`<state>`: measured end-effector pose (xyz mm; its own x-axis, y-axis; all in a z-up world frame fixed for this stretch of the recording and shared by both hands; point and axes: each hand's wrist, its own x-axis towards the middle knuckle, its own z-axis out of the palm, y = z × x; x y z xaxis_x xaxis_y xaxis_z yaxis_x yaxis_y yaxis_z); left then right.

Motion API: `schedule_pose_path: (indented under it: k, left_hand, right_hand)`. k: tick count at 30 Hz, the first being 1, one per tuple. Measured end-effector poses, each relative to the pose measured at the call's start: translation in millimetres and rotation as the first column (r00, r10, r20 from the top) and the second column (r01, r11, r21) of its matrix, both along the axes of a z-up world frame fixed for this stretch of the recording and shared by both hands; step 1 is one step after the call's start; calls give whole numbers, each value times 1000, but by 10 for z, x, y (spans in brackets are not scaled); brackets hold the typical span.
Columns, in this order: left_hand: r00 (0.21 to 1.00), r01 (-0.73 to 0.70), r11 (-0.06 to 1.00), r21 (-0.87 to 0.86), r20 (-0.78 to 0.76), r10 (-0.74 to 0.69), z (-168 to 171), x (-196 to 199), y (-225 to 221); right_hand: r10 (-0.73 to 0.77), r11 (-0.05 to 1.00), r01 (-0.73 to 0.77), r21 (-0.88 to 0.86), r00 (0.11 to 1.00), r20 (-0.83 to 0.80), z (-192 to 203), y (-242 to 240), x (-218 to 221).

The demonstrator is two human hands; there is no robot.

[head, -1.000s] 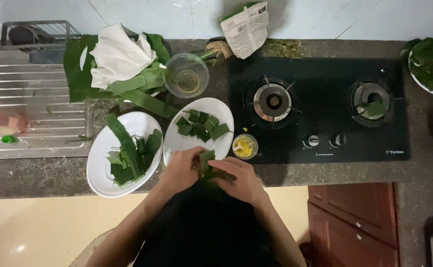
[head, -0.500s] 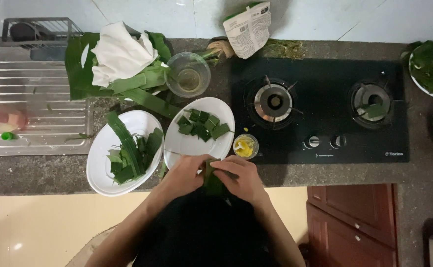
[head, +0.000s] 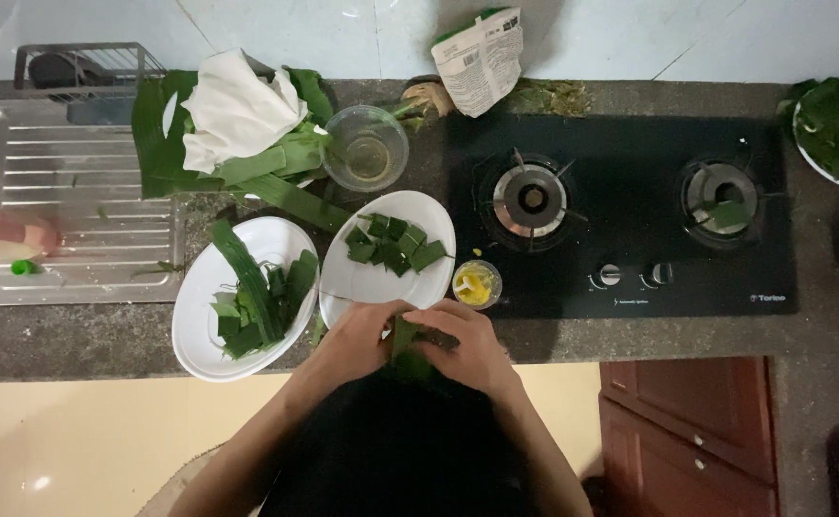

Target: Assembling a small dumpling by folding a green leaf into a cone and adding a yellow filling with a spoon.

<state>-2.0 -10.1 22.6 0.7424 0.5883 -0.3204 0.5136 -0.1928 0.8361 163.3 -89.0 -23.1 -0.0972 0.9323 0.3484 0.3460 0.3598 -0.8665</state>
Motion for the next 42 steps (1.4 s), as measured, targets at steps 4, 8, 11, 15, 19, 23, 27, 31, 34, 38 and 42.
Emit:
schedule_pose_path:
  k: [4, 8, 11, 15, 19, 23, 27, 31, 34, 38, 42]
  left_hand:
    - [999, -33, 999, 26, 18, 32, -129, -2, -42]
    - [1000, -5, 998, 69, 29, 3, -219, -13, -61]
    - [998, 2, 999, 47, 61, -5, -227, -19, -59]
    - [998, 8, 998, 70, 59, -12, -257, -2, -74]
    - [999, 23, 997, 70, 36, -26, -305, -6, -69]
    - [1000, 21, 997, 78, 18, -22, -344, -9, -85]
    - [1000, 5, 996, 92, 15, -6, -360, -4, -91]
    - [1000, 19, 996, 90, 4, -20, -354, 8, -99]
    - [1000, 24, 995, 93, 11, -25, -381, 14, -101]
    - [999, 39, 996, 76, -31, -37, -393, 26, -110]
    - [996, 45, 999, 20, -77, -43, -291, 74, -129]
  right_hand:
    - [2, 1000, -3, -30, 999, -32, 28, -14, 0]
    - [5, 999, -9, -37, 996, -91, 116, -7, 1]
    - [16, 999, -21, -41, 993, -119, 96, -10, 8]
    - [24, 999, -31, -44, 988, -149, 71, -17, 24]
    - [31, 998, -40, -52, 987, -158, 40, -25, 22]
    - [45, 997, -57, -58, 981, -190, -50, -23, 35]
    - [45, 996, -59, -68, 980, -195, -100, -16, 41]
    - [55, 993, -75, -89, 977, -207, -64, -19, 53]
    - [66, 991, -91, -99, 971, -231, -43, -9, 57]
    - [67, 989, -95, -113, 971, -231, -84, -1, 80]
    - [43, 987, -70, -145, 982, -184, -188, -37, 108]
